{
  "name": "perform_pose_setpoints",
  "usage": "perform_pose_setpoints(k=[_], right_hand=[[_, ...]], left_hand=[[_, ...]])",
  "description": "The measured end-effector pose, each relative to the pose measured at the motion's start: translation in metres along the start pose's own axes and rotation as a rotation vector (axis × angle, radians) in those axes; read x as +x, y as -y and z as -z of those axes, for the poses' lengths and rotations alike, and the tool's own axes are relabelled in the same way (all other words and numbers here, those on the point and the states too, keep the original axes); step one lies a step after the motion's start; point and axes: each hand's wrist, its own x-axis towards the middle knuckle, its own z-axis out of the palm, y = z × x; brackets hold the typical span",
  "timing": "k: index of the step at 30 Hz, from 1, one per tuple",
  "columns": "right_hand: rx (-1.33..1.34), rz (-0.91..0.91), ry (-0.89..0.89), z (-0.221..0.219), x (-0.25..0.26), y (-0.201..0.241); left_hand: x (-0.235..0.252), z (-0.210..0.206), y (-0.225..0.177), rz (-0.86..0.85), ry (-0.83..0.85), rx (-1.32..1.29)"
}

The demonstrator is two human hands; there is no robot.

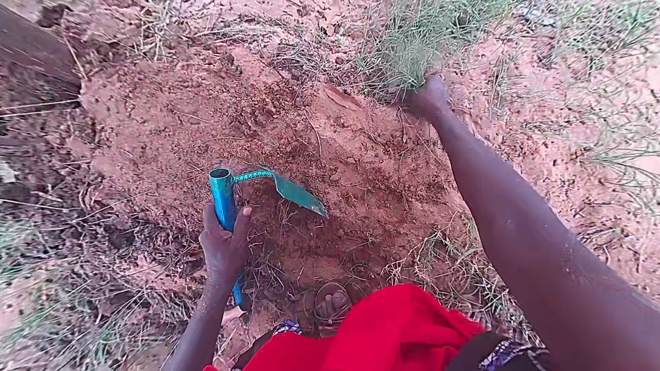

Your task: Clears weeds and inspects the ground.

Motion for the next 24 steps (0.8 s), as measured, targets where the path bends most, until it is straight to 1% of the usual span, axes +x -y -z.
perform_pose_setpoints(k=[1, 3, 4, 6, 7, 11, 15, 16, 20, 22, 24], right_hand=[[0.105, 0.038, -0.057, -0.008, 0.001, 0.003], [0.401, 0.109, -0.208, -0.026, 0.003, -0.004], [0.548, 0.113, -0.279, -0.032, 0.006, -0.007], [0.863, -0.014, -0.332, -0.037, 0.019, -0.012], [0.928, -0.084, -0.328, -0.037, 0.022, -0.012], [0.877, -0.227, -0.185, -0.025, 0.023, -0.007], [0.984, -0.262, -0.22, -0.029, 0.008, -0.015], [0.986, -0.27, -0.252, -0.031, 0.001, -0.019], [0.948, -0.259, -0.276, -0.028, -0.019, -0.017], [0.995, -0.278, -0.277, -0.029, -0.029, -0.019], [1.091, -0.315, -0.301, -0.035, -0.054, -0.015]], left_hand=[[-0.001, 0.0, 0.001, 0.004, -0.004, -0.007], [-0.001, -0.001, 0.002, 0.015, -0.008, -0.019], [-0.001, -0.001, 0.003, 0.018, -0.01, -0.026], [-0.001, -0.001, 0.005, 0.02, -0.011, -0.031], [-0.001, -0.001, 0.006, 0.021, -0.008, -0.032], [0.001, -0.001, 0.005, 0.022, 0.002, -0.024], [0.001, 0.001, 0.001, 0.02, 0.019, -0.021], [0.0, 0.002, 0.001, 0.026, 0.03, -0.015], [0.0, 0.003, -0.002, 0.038, 0.04, -0.011], [0.001, 0.002, -0.002, 0.034, 0.039, -0.008], [0.002, 0.0, 0.0, 0.029, 0.024, -0.023]])
